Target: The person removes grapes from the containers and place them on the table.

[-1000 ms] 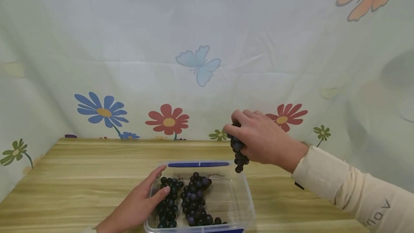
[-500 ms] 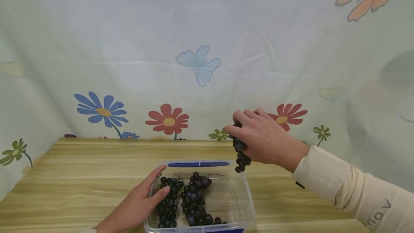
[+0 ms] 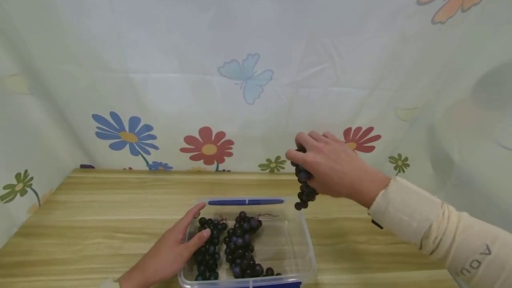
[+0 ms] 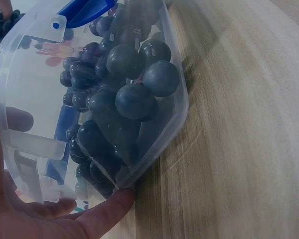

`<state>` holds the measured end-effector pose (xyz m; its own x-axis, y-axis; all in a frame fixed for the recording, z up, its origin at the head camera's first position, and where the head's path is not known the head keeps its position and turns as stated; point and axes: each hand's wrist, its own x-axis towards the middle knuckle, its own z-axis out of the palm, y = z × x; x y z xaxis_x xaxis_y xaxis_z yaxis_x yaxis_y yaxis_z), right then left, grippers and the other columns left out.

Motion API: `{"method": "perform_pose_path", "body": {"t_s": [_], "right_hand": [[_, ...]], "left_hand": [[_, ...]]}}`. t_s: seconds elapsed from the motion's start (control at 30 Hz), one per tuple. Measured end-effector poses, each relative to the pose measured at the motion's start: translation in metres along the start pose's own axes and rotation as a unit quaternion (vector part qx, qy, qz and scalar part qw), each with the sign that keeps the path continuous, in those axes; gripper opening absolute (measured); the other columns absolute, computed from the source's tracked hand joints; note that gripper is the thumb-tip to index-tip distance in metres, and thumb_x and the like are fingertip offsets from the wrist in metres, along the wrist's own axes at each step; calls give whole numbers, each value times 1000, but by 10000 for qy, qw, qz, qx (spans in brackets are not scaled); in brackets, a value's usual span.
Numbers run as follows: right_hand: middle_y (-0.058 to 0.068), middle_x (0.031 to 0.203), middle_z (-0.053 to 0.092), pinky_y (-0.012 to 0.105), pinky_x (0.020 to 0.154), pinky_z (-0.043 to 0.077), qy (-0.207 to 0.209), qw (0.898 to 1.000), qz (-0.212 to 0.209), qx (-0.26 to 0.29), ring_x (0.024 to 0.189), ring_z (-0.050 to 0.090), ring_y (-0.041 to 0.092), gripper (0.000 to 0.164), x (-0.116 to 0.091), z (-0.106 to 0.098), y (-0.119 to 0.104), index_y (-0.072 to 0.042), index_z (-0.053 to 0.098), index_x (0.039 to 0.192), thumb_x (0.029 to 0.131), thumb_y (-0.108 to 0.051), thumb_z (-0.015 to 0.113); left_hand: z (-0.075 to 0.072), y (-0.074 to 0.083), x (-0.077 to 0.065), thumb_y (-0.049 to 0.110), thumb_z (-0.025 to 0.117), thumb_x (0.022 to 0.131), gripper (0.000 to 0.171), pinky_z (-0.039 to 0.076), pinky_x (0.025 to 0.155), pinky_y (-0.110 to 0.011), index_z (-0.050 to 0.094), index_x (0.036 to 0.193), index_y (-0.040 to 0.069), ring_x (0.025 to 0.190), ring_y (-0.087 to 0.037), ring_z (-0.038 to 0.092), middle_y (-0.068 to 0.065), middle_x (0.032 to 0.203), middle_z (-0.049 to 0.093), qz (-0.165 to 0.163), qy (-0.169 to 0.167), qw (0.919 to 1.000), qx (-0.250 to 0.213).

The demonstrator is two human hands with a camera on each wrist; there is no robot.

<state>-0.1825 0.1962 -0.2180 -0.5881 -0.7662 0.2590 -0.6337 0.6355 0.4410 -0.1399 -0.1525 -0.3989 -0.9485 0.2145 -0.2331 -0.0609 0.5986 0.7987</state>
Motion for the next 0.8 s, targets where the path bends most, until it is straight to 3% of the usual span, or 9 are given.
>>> {"method": "perform_pose_path", "body": {"t_s": [0.8], "right_hand": [[8,100,58,40,71,52,-261,9994,211,-125,82,56,25,40,-16,11,17,-14,66,110,77,-13,90]], "left_hand": [[0,3,-1,59,61,100,77,40,106,-76,27,165,34,150,-55,35,-23,167,35,-43,-22,10000,32]]}}
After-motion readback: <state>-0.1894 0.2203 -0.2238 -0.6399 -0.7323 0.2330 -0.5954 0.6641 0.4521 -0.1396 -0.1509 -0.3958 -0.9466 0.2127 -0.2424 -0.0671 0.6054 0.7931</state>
